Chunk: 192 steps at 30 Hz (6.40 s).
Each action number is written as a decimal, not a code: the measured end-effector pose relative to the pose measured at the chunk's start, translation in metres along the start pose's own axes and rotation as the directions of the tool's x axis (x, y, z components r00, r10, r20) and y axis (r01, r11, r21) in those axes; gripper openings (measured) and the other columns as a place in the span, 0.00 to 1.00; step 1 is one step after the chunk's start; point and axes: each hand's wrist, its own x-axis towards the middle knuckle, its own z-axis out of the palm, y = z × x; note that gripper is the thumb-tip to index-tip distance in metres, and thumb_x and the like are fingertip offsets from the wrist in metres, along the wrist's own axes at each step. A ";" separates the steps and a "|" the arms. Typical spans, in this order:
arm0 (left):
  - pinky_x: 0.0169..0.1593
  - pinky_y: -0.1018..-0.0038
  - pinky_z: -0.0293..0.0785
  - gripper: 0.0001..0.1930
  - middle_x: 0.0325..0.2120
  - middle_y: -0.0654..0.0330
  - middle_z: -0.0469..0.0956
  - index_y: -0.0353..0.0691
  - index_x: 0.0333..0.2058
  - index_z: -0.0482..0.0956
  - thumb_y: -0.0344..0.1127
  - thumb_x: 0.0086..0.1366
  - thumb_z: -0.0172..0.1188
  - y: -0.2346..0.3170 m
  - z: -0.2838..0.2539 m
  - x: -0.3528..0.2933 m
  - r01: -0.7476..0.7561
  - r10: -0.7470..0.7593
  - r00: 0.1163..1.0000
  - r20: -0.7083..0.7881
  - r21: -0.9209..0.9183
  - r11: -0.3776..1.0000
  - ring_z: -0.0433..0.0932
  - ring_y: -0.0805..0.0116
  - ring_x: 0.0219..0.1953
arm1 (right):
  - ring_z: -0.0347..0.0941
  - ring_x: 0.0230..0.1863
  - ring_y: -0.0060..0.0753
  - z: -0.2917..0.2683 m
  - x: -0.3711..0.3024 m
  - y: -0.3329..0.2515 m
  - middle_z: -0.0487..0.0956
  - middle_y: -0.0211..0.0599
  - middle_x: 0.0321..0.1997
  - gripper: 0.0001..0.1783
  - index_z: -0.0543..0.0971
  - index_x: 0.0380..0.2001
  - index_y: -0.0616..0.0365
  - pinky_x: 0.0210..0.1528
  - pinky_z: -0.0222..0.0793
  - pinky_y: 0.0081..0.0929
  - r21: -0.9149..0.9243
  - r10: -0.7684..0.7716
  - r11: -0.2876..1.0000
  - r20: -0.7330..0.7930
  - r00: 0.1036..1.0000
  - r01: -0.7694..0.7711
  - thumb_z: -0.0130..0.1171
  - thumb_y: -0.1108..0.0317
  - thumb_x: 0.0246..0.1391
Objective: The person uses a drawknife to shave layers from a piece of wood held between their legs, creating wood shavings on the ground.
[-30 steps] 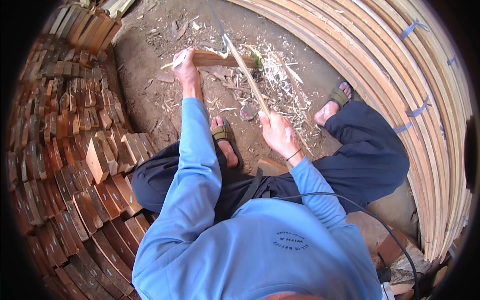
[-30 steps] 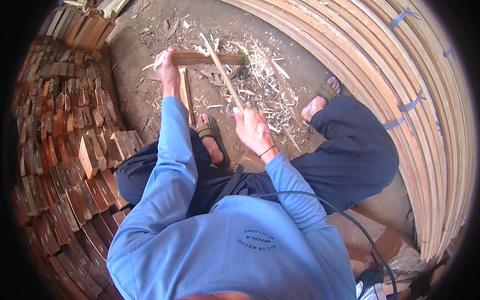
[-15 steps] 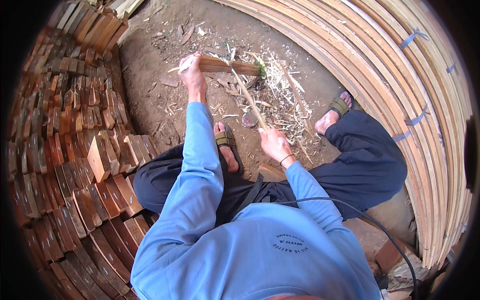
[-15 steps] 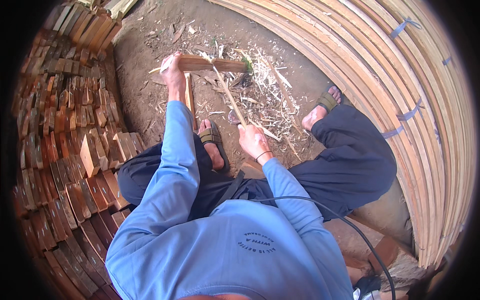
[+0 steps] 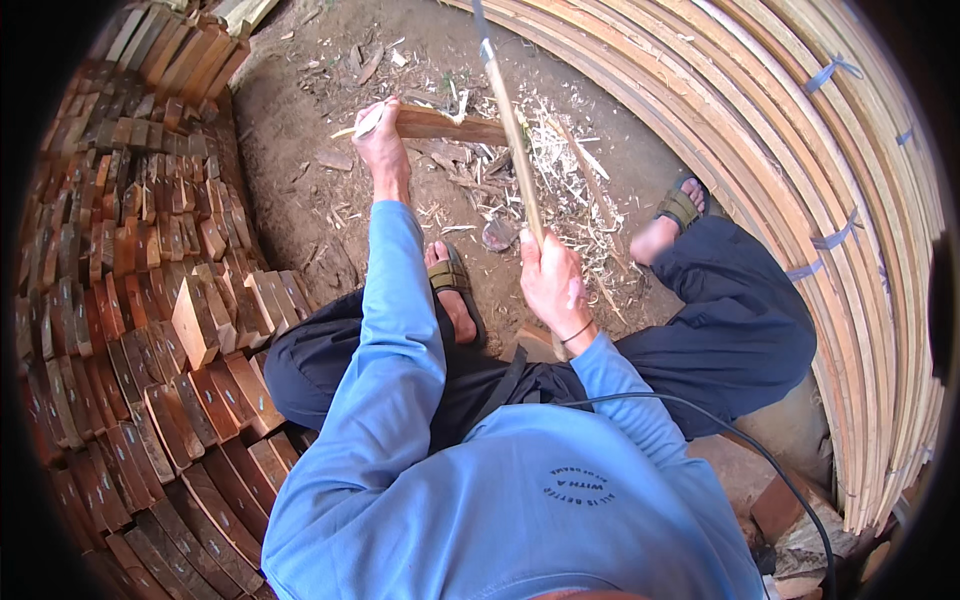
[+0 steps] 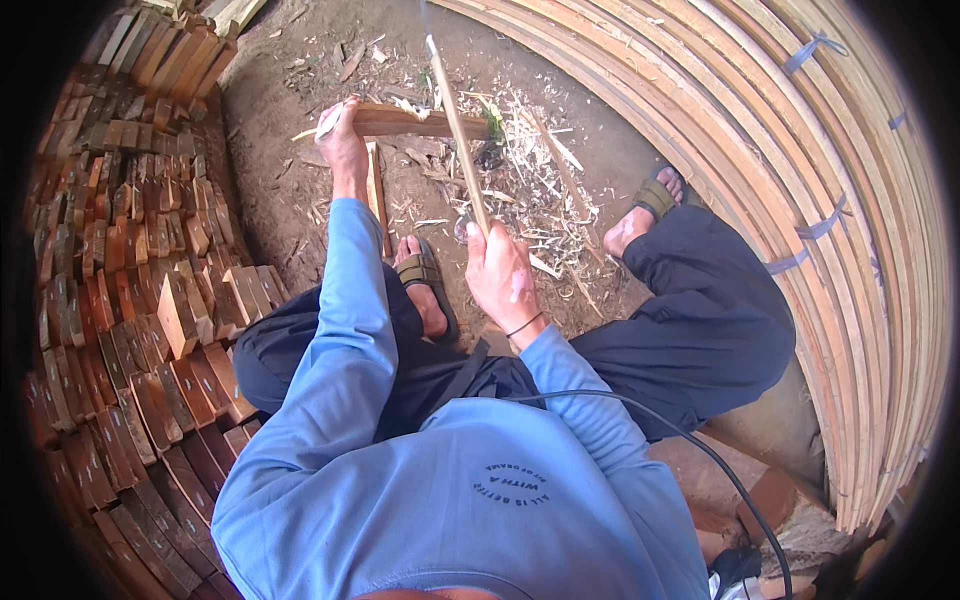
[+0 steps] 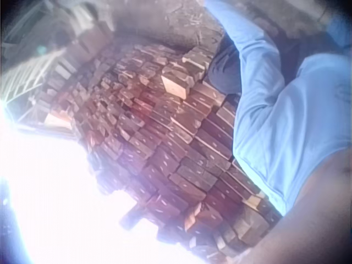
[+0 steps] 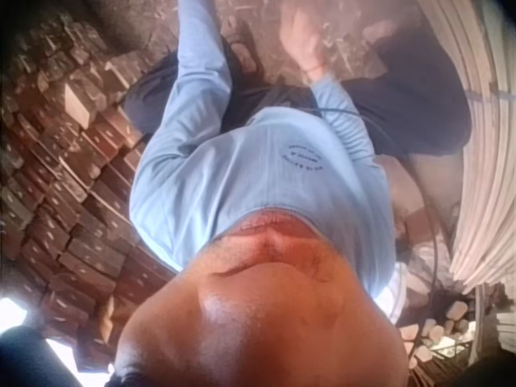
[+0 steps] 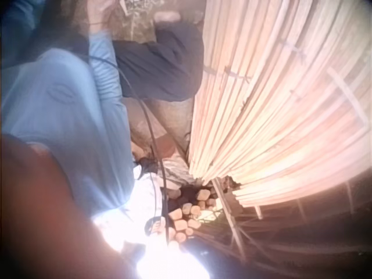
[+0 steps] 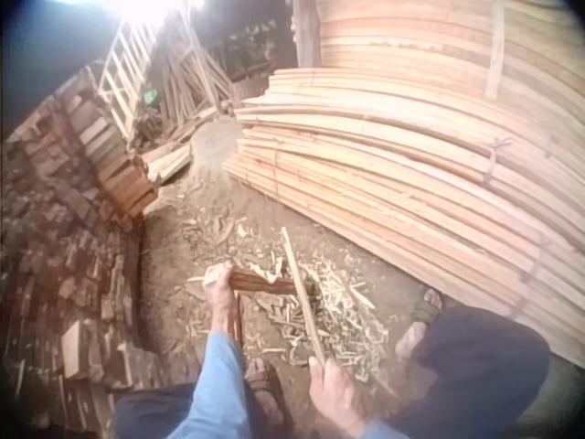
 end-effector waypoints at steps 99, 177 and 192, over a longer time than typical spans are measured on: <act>0.47 0.75 0.73 0.09 0.33 0.57 0.81 0.32 0.35 0.77 0.24 0.55 0.66 -0.011 -0.015 0.009 -0.012 0.009 1.000 -0.021 -0.125 0.992 0.79 0.70 0.38 | 0.74 0.27 0.64 0.010 0.001 0.040 0.73 0.59 0.19 0.18 0.76 0.31 0.69 0.30 0.68 0.51 -0.157 -0.195 0.967 0.052 0.979 0.201 0.49 0.62 0.64; 0.47 0.76 0.71 0.08 0.33 0.59 0.81 0.32 0.34 0.79 0.28 0.56 0.66 -0.011 -0.005 0.004 -0.029 0.025 0.999 -0.043 -0.095 0.995 0.78 0.71 0.37 | 0.71 0.24 0.61 0.017 -0.021 0.027 0.71 0.56 0.20 0.20 0.71 0.23 0.63 0.28 0.64 0.53 -0.179 -0.076 0.980 0.056 0.996 0.084 0.47 0.61 0.66; 0.51 0.72 0.74 0.10 0.34 0.53 0.81 0.31 0.38 0.74 0.22 0.57 0.63 -0.014 -0.016 0.011 -0.019 0.016 0.999 -0.032 -0.092 0.996 0.81 0.66 0.39 | 0.74 0.27 0.65 0.020 -0.025 0.040 0.75 0.61 0.19 0.24 0.75 0.22 0.68 0.34 0.68 0.55 -0.129 -0.031 0.990 0.127 0.991 0.047 0.49 0.58 0.64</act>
